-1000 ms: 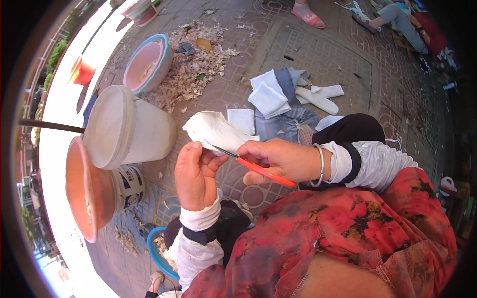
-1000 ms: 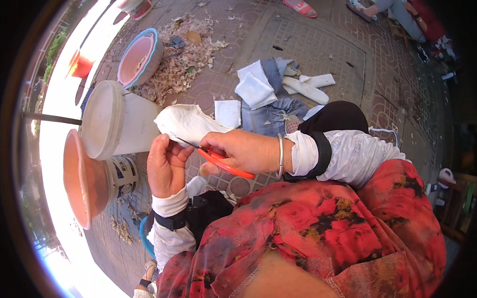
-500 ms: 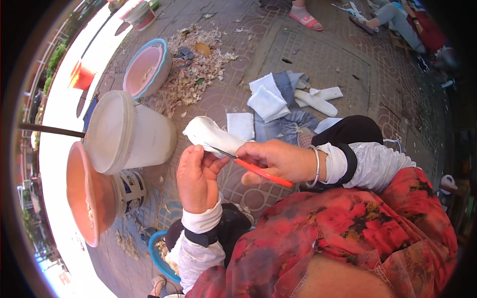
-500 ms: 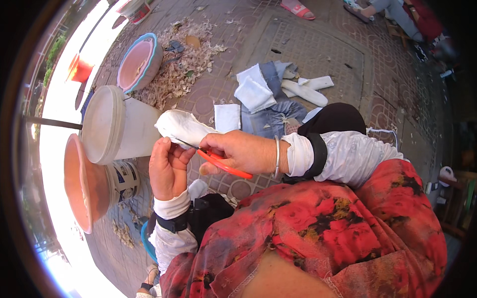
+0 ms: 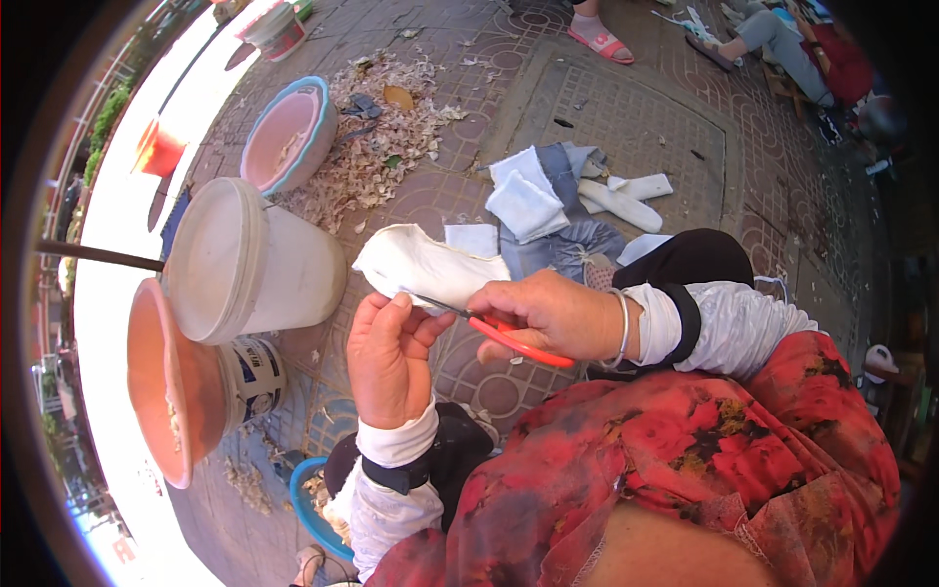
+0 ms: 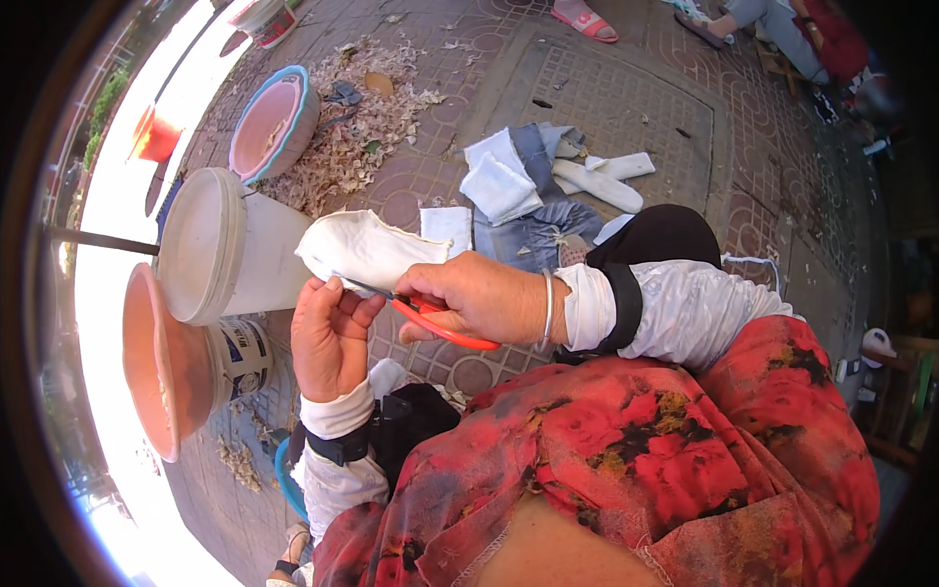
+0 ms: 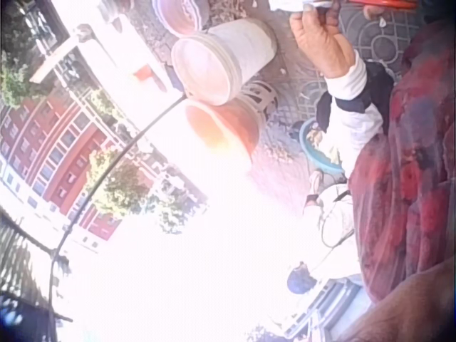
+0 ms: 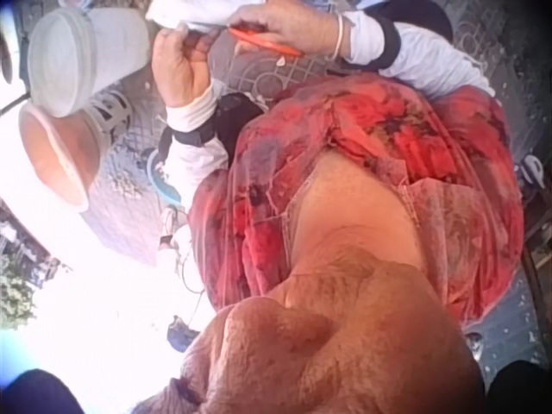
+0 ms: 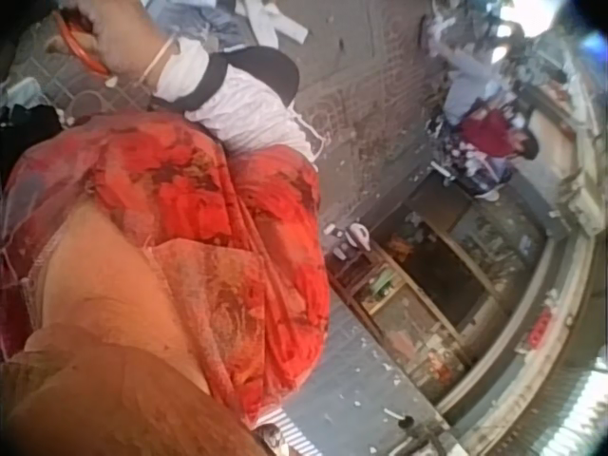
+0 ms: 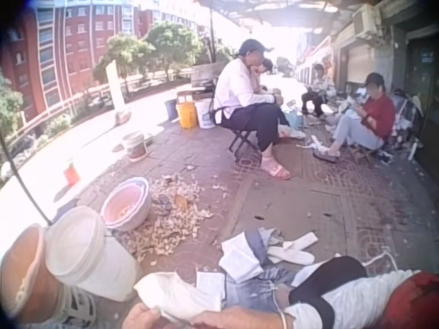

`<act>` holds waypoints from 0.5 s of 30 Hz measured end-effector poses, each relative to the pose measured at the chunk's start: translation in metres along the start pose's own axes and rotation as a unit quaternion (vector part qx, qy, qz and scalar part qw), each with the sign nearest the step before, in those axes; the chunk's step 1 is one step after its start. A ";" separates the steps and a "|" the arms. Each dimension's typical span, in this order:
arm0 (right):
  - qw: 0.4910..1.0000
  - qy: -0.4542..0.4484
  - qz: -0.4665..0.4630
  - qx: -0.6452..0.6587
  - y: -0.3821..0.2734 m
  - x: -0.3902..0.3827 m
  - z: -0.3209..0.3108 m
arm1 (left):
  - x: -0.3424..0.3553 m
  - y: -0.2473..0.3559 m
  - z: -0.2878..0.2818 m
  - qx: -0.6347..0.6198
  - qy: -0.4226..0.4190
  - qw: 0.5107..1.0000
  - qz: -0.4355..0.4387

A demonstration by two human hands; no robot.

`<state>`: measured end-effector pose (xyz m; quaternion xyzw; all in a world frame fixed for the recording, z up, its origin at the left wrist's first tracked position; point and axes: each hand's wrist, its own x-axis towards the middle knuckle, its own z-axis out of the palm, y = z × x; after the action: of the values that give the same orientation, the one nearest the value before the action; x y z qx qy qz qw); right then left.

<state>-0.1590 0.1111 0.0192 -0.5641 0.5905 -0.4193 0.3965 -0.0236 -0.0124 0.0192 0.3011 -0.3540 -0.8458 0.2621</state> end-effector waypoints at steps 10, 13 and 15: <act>1.000 -0.002 0.018 0.024 0.003 0.002 -0.001 | -0.002 -0.004 0.004 0.023 -0.023 0.999 0.001; 0.998 -0.004 0.016 0.054 0.003 0.002 -0.001 | -0.001 -0.005 0.003 0.000 -0.031 1.000 -0.001; 0.986 0.003 0.054 0.156 0.000 0.001 0.000 | -0.001 -0.004 0.001 -0.005 -0.040 0.999 0.005</act>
<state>-0.1591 0.1103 0.0195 -0.4611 0.5490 -0.4860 0.4999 -0.0244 -0.0084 0.0172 0.2638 -0.3611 -0.8579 0.2530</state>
